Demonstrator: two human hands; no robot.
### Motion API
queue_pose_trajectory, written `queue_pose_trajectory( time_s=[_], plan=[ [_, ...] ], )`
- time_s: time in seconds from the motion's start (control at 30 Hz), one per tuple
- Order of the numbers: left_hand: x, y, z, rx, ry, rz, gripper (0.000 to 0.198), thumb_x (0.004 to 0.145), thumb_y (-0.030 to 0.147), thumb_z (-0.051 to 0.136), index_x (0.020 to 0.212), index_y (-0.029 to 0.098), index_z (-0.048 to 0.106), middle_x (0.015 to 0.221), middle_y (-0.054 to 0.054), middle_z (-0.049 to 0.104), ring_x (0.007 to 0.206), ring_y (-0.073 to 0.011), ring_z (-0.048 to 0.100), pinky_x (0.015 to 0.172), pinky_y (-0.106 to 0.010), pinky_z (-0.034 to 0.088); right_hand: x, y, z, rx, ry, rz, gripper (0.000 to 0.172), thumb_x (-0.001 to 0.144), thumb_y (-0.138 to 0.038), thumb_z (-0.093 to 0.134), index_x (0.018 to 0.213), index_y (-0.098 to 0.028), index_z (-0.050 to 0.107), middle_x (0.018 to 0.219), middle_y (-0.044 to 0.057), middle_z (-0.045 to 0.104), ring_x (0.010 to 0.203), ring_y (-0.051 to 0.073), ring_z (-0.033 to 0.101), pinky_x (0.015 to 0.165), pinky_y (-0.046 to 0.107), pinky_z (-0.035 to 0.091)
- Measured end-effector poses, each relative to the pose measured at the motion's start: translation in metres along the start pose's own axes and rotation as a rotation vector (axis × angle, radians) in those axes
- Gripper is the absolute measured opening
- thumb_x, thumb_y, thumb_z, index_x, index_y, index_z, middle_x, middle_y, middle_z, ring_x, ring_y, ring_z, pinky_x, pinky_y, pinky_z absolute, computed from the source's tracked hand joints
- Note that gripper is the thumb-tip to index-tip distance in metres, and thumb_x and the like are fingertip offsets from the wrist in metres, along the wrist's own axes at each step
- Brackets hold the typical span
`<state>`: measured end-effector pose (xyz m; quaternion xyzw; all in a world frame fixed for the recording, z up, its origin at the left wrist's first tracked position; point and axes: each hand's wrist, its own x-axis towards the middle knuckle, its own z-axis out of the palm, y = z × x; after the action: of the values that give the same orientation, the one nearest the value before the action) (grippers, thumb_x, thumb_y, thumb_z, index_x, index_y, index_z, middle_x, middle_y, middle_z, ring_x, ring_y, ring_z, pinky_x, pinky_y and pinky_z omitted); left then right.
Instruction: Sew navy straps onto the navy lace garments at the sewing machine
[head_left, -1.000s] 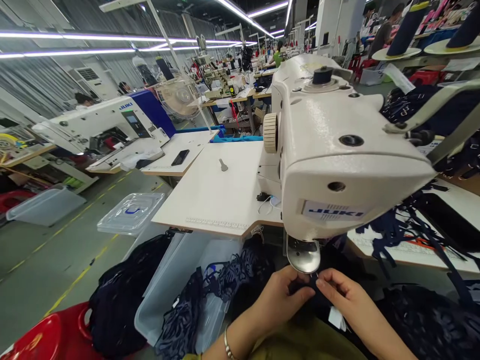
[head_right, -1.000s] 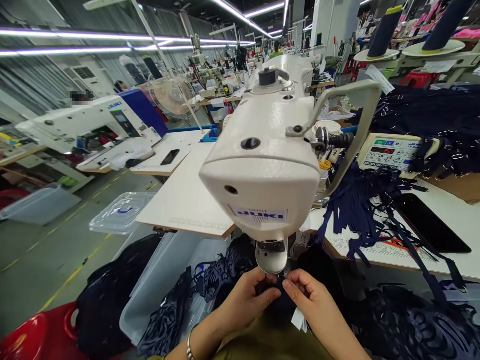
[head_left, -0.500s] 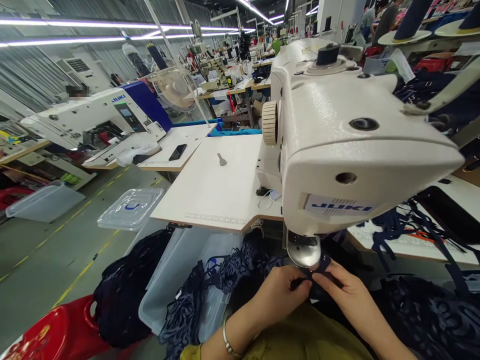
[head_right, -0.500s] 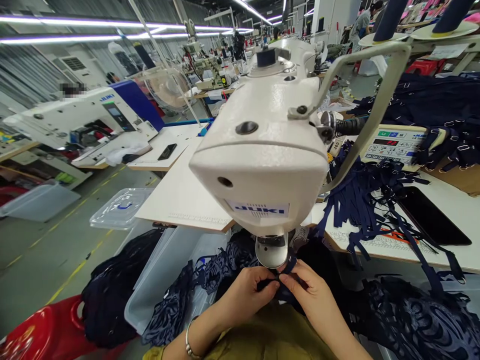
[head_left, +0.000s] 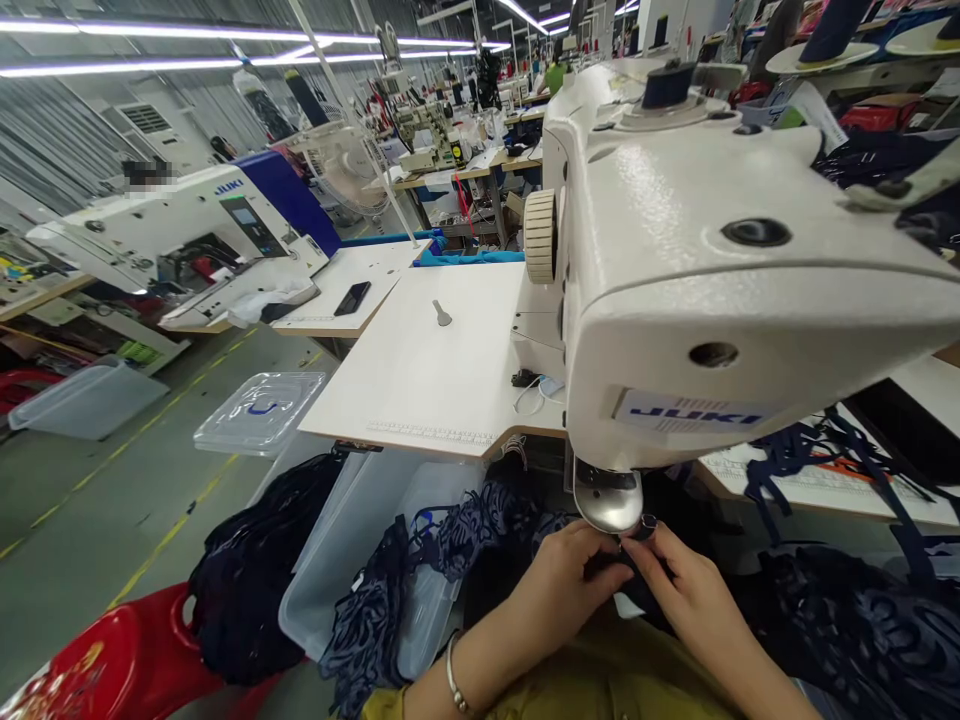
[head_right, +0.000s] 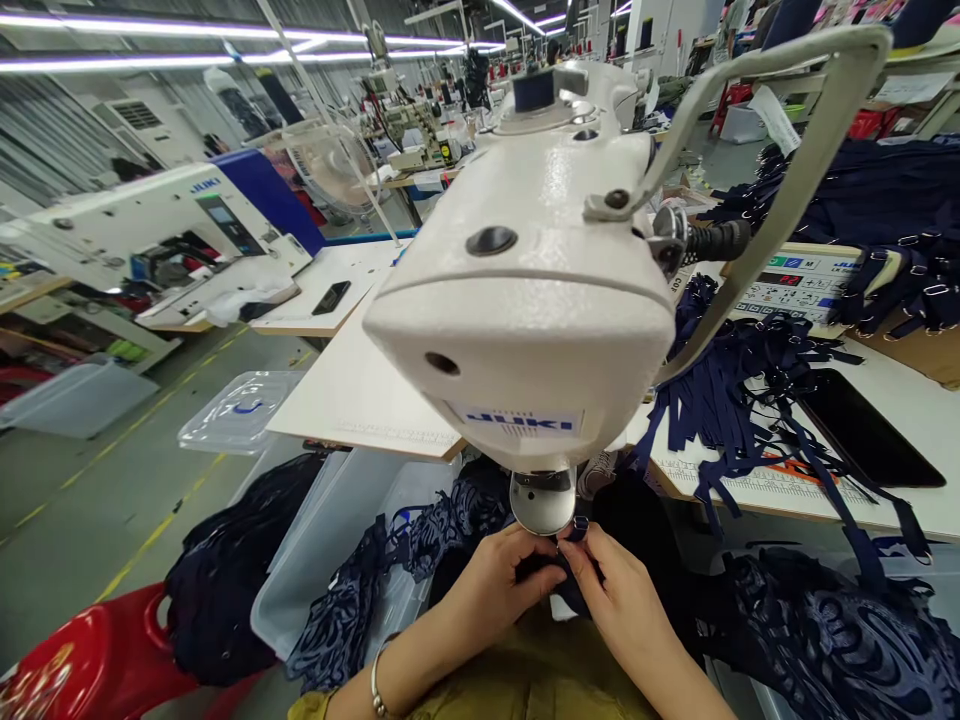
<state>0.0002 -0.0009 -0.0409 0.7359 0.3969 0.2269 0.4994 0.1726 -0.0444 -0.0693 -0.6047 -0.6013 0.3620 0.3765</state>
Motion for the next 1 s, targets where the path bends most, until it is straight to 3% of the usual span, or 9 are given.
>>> queue_pose_trajectory(
  time_s=[0.13,0.3,0.37,0.43,0.53,0.63,0.8,0.9,1.0],
  plan=[
    [-0.001,-0.001,0.0,-0.02,-0.014,-0.08,0.008,0.081,0.02,0.067,0.087,0.017,0.07,0.085,0.0,0.066,0.079,-0.0138,0.06,0.073,-0.02,0.043,0.005,-0.003,-0.002,0.089,-0.106,0.108,0.028,0.093,-0.043,0.047,0.097,-0.022,0.064,0.087,0.003,0.07,0.084,0.02,0.067,0.071,0.024,0.053],
    [-0.001,-0.003,0.006,-0.029,-0.025,-0.169,0.018,0.083,0.03,0.061,0.079,0.014,0.069,0.068,0.002,0.061,0.064,-0.0115,0.052,0.06,-0.019,0.039,0.008,-0.009,-0.002,0.204,-0.042,0.135,0.031,0.092,-0.044,0.049,0.1,-0.02,0.067,0.092,0.005,0.071,0.09,0.022,0.066,0.08,0.027,0.054],
    [0.0,-0.006,0.009,-0.029,-0.024,-0.193,0.02,0.084,0.029,0.058,0.08,0.013,0.067,0.065,0.002,0.059,0.06,-0.0104,0.049,0.055,-0.019,0.037,0.003,-0.008,0.0,0.151,0.011,0.052,0.027,0.093,-0.04,0.049,0.096,-0.022,0.069,0.089,0.005,0.07,0.087,0.021,0.066,0.076,0.027,0.054],
    [0.002,-0.009,0.012,-0.028,-0.032,-0.202,0.023,0.087,0.028,0.052,0.08,0.011,0.066,0.063,0.003,0.056,0.056,-0.0094,0.046,0.051,-0.018,0.034,-0.001,-0.005,0.0,0.087,0.041,-0.129,0.024,0.094,-0.033,0.048,0.094,-0.024,0.07,0.091,0.006,0.069,0.089,0.021,0.065,0.078,0.029,0.054],
    [0.002,-0.011,0.014,-0.004,-0.039,-0.174,0.025,0.089,0.025,0.048,0.073,0.012,0.063,0.061,0.003,0.052,0.057,-0.0088,0.045,0.051,-0.018,0.033,-0.003,-0.003,-0.004,0.082,-0.017,-0.254,0.019,0.091,-0.028,0.052,0.096,-0.026,0.07,0.095,0.006,0.068,0.092,0.02,0.064,0.08,0.029,0.053],
    [-0.001,-0.008,0.012,0.053,-0.023,-0.125,0.025,0.088,0.026,0.054,0.068,0.013,0.061,0.061,0.003,0.052,0.059,-0.0093,0.046,0.054,-0.019,0.034,0.0,-0.004,-0.009,0.143,-0.066,-0.074,0.01,0.084,-0.032,0.063,0.086,-0.025,0.069,0.086,0.002,0.068,0.083,0.019,0.065,0.073,0.025,0.054],
    [-0.005,0.004,0.006,0.112,-0.038,-0.022,0.005,0.085,0.021,0.065,0.082,0.017,0.067,0.085,-0.002,0.064,0.08,-0.015,0.058,0.073,-0.022,0.043,0.003,-0.007,-0.007,0.255,-0.016,0.234,0.022,0.081,-0.044,0.063,0.08,-0.023,0.068,0.074,0.0,0.069,0.073,0.019,0.066,0.065,0.023,0.052],
    [-0.004,0.007,0.005,0.122,-0.002,-0.007,0.012,0.085,0.018,0.066,0.096,0.019,0.067,0.098,-0.004,0.065,0.089,-0.0167,0.06,0.08,-0.024,0.045,0.0,-0.007,-0.002,0.227,0.027,0.247,0.028,0.082,-0.049,0.059,0.083,-0.023,0.069,0.077,0.001,0.071,0.073,0.02,0.066,0.064,0.024,0.052],
    [-0.003,0.007,0.006,0.119,0.035,-0.012,0.009,0.084,0.017,0.068,0.092,0.019,0.069,0.093,-0.003,0.066,0.083,-0.015,0.062,0.075,-0.022,0.046,-0.003,-0.005,0.002,0.164,0.068,0.168,0.028,0.085,-0.048,0.056,0.084,-0.023,0.069,0.082,0.002,0.072,0.078,0.02,0.066,0.067,0.024,0.052]
  ],
)
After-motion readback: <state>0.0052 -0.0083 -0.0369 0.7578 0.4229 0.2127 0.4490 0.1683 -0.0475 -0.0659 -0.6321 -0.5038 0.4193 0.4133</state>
